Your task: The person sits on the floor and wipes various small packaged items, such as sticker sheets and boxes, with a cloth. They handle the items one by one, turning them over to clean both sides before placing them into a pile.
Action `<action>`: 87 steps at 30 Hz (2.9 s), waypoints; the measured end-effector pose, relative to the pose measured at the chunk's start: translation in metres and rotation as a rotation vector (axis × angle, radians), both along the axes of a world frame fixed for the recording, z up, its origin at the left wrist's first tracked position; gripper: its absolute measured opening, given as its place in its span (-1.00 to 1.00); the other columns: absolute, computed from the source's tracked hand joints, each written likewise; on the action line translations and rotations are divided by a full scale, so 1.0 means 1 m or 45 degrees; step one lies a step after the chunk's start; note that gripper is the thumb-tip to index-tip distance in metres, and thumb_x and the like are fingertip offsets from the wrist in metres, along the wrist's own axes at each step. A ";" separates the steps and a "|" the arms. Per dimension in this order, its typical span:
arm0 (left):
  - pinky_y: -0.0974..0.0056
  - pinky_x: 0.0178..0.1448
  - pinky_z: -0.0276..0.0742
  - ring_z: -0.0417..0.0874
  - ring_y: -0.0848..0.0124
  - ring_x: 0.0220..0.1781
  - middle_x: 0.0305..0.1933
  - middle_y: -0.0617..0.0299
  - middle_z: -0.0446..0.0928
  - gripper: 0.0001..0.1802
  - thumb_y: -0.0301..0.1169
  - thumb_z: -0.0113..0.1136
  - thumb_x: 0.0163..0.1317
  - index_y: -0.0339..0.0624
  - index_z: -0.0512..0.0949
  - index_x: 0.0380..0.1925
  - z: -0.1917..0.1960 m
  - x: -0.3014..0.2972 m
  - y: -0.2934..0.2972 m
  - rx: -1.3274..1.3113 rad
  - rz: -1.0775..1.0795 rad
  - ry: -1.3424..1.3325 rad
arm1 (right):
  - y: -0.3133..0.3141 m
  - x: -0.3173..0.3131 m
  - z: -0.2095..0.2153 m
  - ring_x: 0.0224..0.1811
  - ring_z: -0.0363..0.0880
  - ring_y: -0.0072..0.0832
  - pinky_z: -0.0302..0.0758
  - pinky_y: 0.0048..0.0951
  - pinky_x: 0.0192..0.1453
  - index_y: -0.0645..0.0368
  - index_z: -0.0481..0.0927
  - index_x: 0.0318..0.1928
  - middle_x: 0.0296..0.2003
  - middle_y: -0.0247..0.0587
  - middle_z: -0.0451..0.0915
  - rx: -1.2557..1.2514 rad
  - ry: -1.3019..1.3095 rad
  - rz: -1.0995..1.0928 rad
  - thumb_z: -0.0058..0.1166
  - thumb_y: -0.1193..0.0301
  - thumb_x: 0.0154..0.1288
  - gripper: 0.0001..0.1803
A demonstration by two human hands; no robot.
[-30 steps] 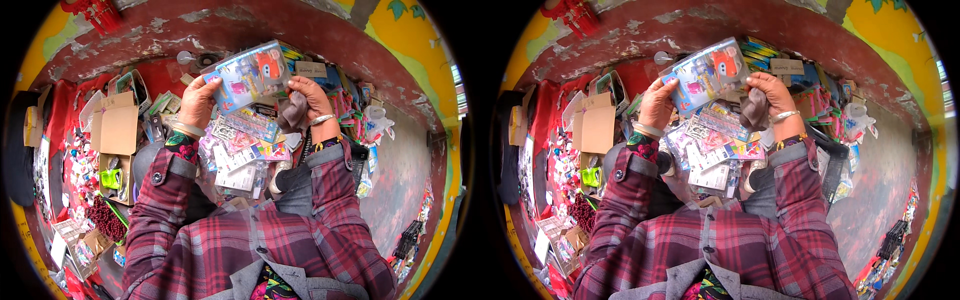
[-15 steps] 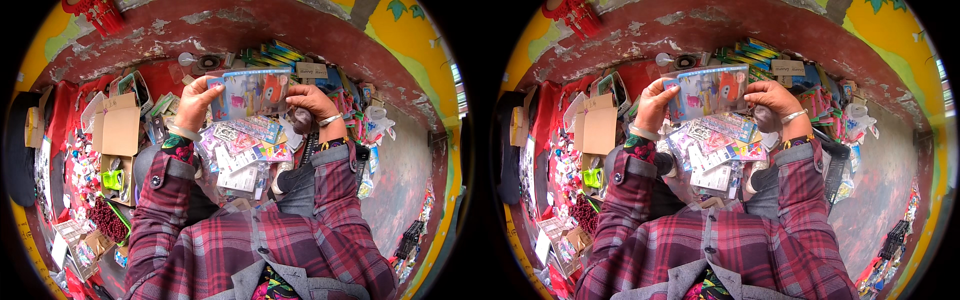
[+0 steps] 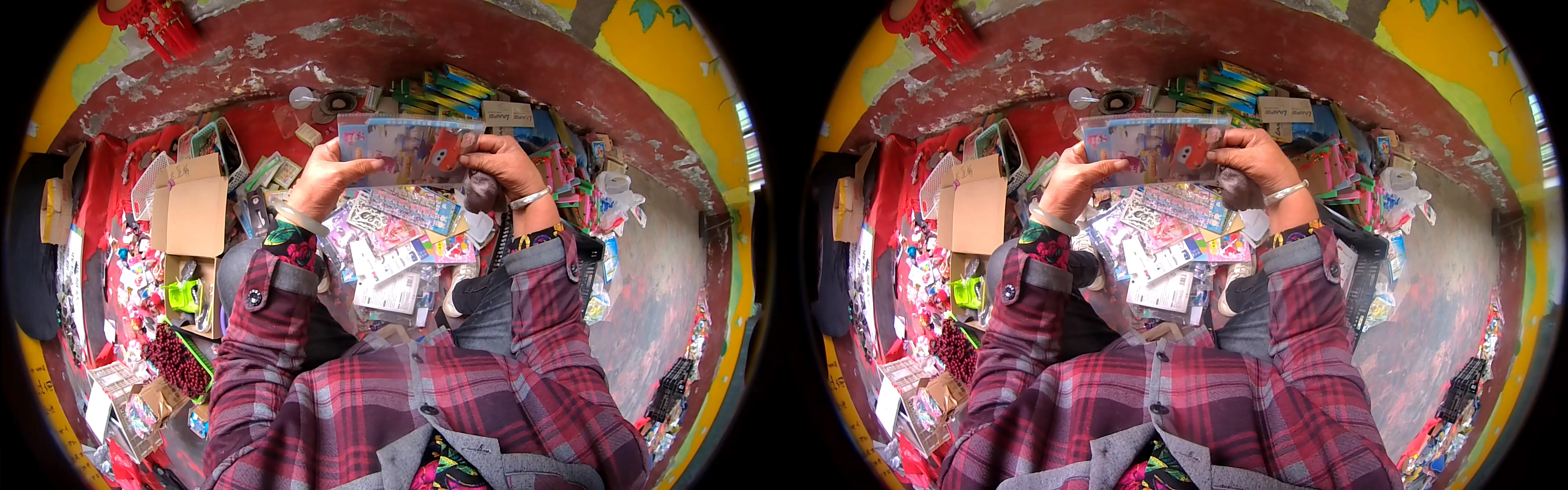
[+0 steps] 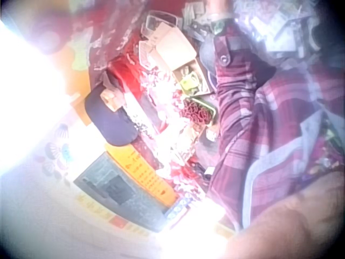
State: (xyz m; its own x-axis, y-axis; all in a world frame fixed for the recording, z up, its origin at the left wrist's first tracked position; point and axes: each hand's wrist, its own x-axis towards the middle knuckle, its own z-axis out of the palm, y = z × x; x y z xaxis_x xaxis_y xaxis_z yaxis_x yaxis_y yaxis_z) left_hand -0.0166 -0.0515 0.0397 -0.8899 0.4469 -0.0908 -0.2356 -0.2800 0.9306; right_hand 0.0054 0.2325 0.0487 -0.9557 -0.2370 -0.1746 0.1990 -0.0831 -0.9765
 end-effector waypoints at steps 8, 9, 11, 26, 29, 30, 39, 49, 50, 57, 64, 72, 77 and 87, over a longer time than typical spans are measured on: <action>0.34 0.08 0.42 0.51 0.37 0.04 -0.12 0.19 0.59 -0.75 -0.57 0.36 -0.07 -0.21 0.66 -0.30 -0.018 -0.010 -0.002 -0.258 0.222 0.785 | -0.005 -0.003 -0.004 -0.29 0.54 -0.61 0.48 -0.58 -0.23 0.29 0.62 -0.14 -0.28 -0.29 0.61 -0.131 0.018 -0.107 0.14 0.55 0.14 -0.76; 0.31 0.11 0.41 0.48 0.34 0.10 -0.10 0.18 0.58 -0.73 -0.56 0.38 -0.11 -0.18 0.67 -0.30 -0.020 -0.011 -0.002 -0.321 0.282 1.031 | -0.010 -0.004 0.000 -0.28 0.55 -0.60 0.49 -0.57 -0.23 0.29 0.61 -0.12 -0.26 -0.28 0.61 -0.202 0.014 -0.178 0.13 0.53 0.16 -0.76; 0.26 0.19 0.35 0.39 0.26 0.21 -0.06 0.20 0.57 -0.71 -0.54 0.41 -0.18 -0.03 0.69 -0.35 -0.015 -0.010 0.002 -0.324 0.389 1.137 | -0.006 -0.005 0.001 -0.28 0.57 -0.58 0.52 -0.55 -0.20 0.29 0.57 -0.07 -0.24 -0.24 0.61 -0.306 -0.066 -0.240 0.12 0.47 0.21 -0.73; 0.19 0.41 0.03 0.02 0.22 0.46 0.30 0.23 0.31 -0.58 -0.56 0.30 -0.13 0.06 0.66 -0.18 -0.010 -0.004 0.007 -0.540 0.645 1.272 | 0.005 0.001 -0.004 -0.24 0.63 -0.46 0.57 -0.40 -0.11 0.32 0.52 -0.07 -0.23 -0.14 0.63 -0.409 -0.271 0.072 0.20 0.46 0.09 -0.63; 0.16 0.42 0.02 0.07 0.19 0.44 0.29 0.16 0.30 -0.43 -0.55 0.25 -0.01 -0.04 0.47 0.11 -0.005 -0.006 0.015 -0.590 0.700 1.376 | 0.011 0.009 0.006 -0.30 0.60 -0.56 0.54 -0.51 -0.15 0.29 0.57 -0.18 -0.31 -0.25 0.63 -0.400 -0.244 0.114 0.19 0.50 0.09 -0.75; 0.16 0.42 0.02 0.11 0.18 0.42 0.28 0.15 0.31 -0.44 -0.53 0.25 0.02 -0.07 0.46 0.11 -0.014 -0.013 0.013 -0.581 0.713 1.333 | 0.018 0.009 0.010 -0.30 0.60 -0.56 0.54 -0.51 -0.15 0.28 0.57 -0.19 -0.32 -0.25 0.63 -0.378 -0.210 0.075 0.19 0.50 0.10 -0.76; 0.25 0.35 0.14 0.25 0.26 0.35 0.18 0.13 0.43 -0.75 -0.54 0.09 0.20 -0.22 0.60 -0.12 -0.057 -0.030 -0.002 -0.564 0.419 1.015 | 0.190 0.170 0.048 -0.22 0.59 -0.50 0.56 -0.46 -0.28 0.27 0.50 -0.09 -0.22 -0.25 0.59 -0.137 0.144 -1.164 0.23 0.48 0.09 -0.65; 0.34 0.22 0.31 0.46 0.37 0.15 0.05 0.11 0.52 -0.77 -0.56 0.04 0.25 -0.30 0.56 -0.12 -0.103 -0.032 -0.003 -0.620 0.119 0.826 | 0.209 0.437 -0.104 -0.15 0.57 -0.47 0.46 -0.43 0.00 0.21 0.52 -0.02 -0.13 -0.29 0.59 -0.049 -0.393 -1.631 0.07 0.48 0.15 -0.66; 0.34 0.21 0.32 0.47 0.38 0.14 0.04 0.11 0.53 -0.77 -0.56 0.04 0.24 -0.30 0.56 -0.11 -0.106 -0.030 -0.003 -0.651 0.100 0.828 | 0.202 0.450 -0.125 -0.13 0.56 -0.46 0.45 -0.43 0.01 0.22 0.51 -0.01 -0.12 -0.27 0.59 -0.078 -0.448 -1.623 0.05 0.51 0.16 -0.66; 0.41 0.06 0.42 0.56 0.47 -0.07 -0.11 0.18 0.60 -0.74 -0.54 0.08 0.24 -0.32 0.54 -0.07 -0.140 0.000 -0.003 -0.779 0.016 0.590 | 0.204 0.488 -0.262 -0.05 0.50 -0.48 0.37 -0.45 0.08 0.31 0.47 0.03 -0.08 -0.22 0.57 0.356 -0.676 -1.280 -0.03 0.56 0.19 -0.64; 0.38 0.01 0.45 0.60 0.46 -0.12 -0.21 0.19 0.62 -0.82 -0.58 0.08 0.20 -0.29 0.59 -0.21 -0.126 0.053 0.000 -1.067 -0.072 0.696 | 0.239 0.430 -0.289 -0.05 0.50 -0.44 0.38 -0.47 0.05 0.27 0.47 0.04 -0.10 -0.17 0.58 0.753 -0.560 -0.806 0.08 0.38 0.19 -0.59; 0.36 0.07 0.41 0.59 0.42 -0.08 -0.22 0.17 0.62 -0.83 -0.60 0.06 0.20 -0.30 0.58 -0.23 -0.115 0.061 0.009 -1.103 -0.124 0.639 | 0.277 0.392 -0.311 -0.01 0.51 -0.07 0.44 -0.28 0.07 0.19 0.57 -0.06 -0.11 0.05 0.57 1.544 -0.829 -0.927 0.04 0.38 0.02 -0.60; 0.40 0.00 0.45 0.61 0.44 -0.13 -0.20 0.14 0.63 -0.78 -0.58 0.06 0.19 -0.35 0.58 -0.17 -0.129 0.059 -0.007 -1.187 -0.162 0.788 | 0.255 0.354 -0.249 -0.09 0.59 -0.23 0.46 -0.36 0.04 0.20 0.64 -0.19 -0.21 -0.09 0.64 1.418 -0.510 -0.498 0.02 0.40 0.06 -0.71; 0.20 -0.32 0.43 0.55 0.30 -0.49 -0.56 0.04 0.55 -0.63 -0.15 0.04 0.26 -0.24 0.63 -0.33 -0.123 0.073 0.022 -1.286 -0.129 0.680 | 0.121 0.192 0.033 -0.46 0.44 -0.67 0.37 -0.63 -0.32 0.31 0.57 -0.15 -0.54 -0.37 0.52 0.394 0.615 -0.763 -0.04 0.30 0.34 -0.69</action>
